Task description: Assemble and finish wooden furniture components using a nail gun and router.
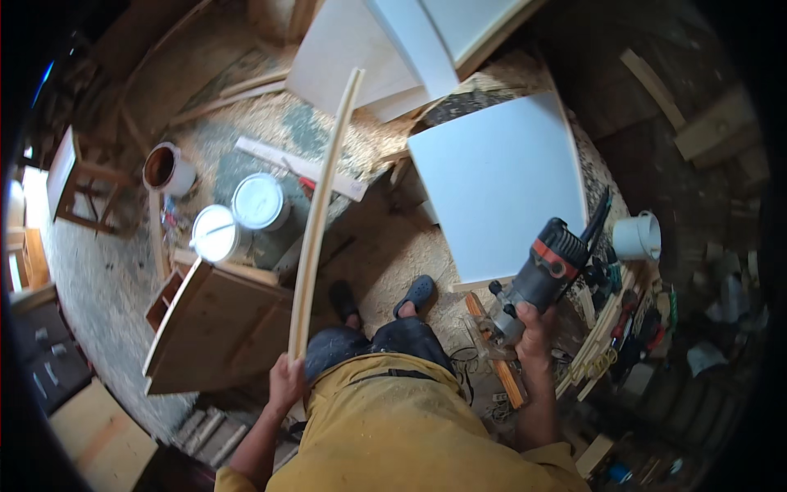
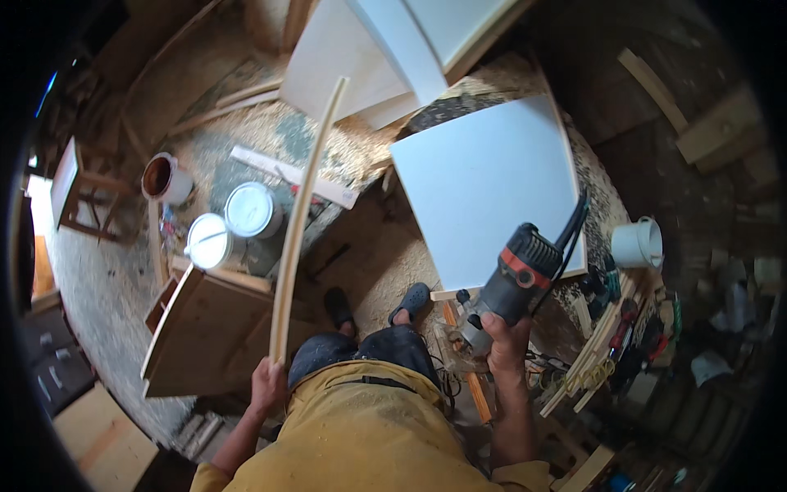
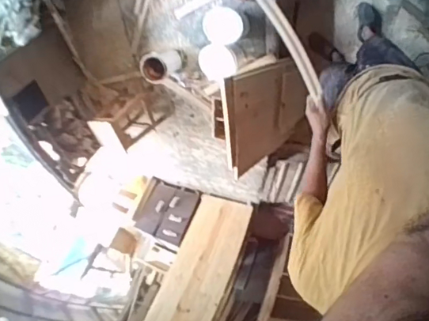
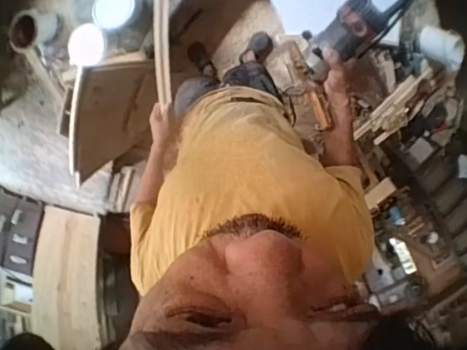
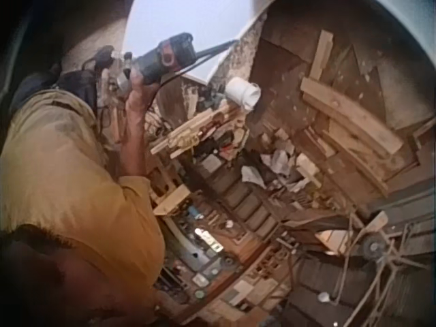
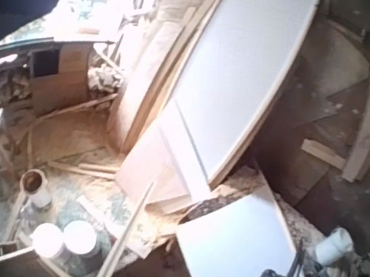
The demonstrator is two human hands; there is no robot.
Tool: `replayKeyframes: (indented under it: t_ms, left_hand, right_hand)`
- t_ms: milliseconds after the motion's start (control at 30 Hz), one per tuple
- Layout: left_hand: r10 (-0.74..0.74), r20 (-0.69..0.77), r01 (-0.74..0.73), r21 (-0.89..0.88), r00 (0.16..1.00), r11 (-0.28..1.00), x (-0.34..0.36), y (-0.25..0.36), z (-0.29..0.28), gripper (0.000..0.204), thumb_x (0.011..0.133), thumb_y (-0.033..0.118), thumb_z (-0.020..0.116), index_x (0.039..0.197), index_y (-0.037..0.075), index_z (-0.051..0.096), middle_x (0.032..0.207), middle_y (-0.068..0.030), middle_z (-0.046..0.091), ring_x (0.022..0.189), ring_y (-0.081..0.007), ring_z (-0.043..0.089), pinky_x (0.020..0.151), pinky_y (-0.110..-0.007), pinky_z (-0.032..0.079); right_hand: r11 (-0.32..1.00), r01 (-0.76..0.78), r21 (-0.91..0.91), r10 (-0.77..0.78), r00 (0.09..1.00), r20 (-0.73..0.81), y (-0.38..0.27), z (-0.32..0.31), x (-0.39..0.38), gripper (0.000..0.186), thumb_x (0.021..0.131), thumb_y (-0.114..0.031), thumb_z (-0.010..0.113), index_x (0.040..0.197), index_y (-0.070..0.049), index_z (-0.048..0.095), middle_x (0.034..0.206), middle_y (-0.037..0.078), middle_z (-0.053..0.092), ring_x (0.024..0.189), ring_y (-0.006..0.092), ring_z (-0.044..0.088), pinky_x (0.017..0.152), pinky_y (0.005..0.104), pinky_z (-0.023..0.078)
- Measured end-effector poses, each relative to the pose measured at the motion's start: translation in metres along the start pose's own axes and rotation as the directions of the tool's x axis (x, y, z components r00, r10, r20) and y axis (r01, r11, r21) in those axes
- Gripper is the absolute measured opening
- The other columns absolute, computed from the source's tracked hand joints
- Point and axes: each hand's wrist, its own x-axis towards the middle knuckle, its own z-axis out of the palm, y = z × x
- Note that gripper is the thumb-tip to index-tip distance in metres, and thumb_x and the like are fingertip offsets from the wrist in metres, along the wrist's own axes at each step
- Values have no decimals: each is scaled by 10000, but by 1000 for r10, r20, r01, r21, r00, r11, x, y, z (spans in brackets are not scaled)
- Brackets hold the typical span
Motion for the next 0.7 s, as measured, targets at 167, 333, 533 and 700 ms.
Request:
replayKeyframes:
  t_ms: [167, 333, 533, 700]
  left_hand:
    - [160, 50, -167, 227, 986, 959, -13, -14, -47, 250, 891, 229, 563, 757, 31, 490, 585, -8, 468, 581, -54, 428, 494, -260, 384]
    - [197, 296, -304, 378, 935, 874, 50, 59, 31, 240, 842, 219, 634, 814, 2, 535, 594, -28, 480, 599, -80, 443, 537, -292, 417]
    - [193, 594, -375, 198, 781, 906, 144, 175, 205, 298, 763, 243, 732, 861, 15, 568, 736, -5, 558, 695, -66, 496, 594, -267, 442]
    - [37, 697, -431, 399, 716, 809, 208, 221, 300, 377, 791, 360, 709, 827, 6, 583, 659, -16, 566, 561, -140, 539, 553, -299, 461]
  right_hand:
    - [989, 78, 123, -55, 983, -177, 0, -60, -18, 570, 669, -247, 718, 1146, -25, 500, 972, 38, 537, 873, 164, 557, 814, 318, 472]
    - [974, 146, 173, -73, 925, -373, 9, -117, -30, 560, 683, -215, 713, 1160, -18, 497, 1002, 51, 544, 905, 180, 554, 821, 320, 470]
    - [991, 119, 55, -86, 905, -416, 23, -166, -23, 465, 679, -242, 718, 1060, -30, 558, 938, 40, 583, 843, 161, 578, 795, 302, 465]
    - [991, 135, -19, -132, 920, -370, 32, -209, -17, 449, 672, -240, 729, 1038, -34, 572, 940, 42, 610, 829, 162, 600, 785, 309, 479]
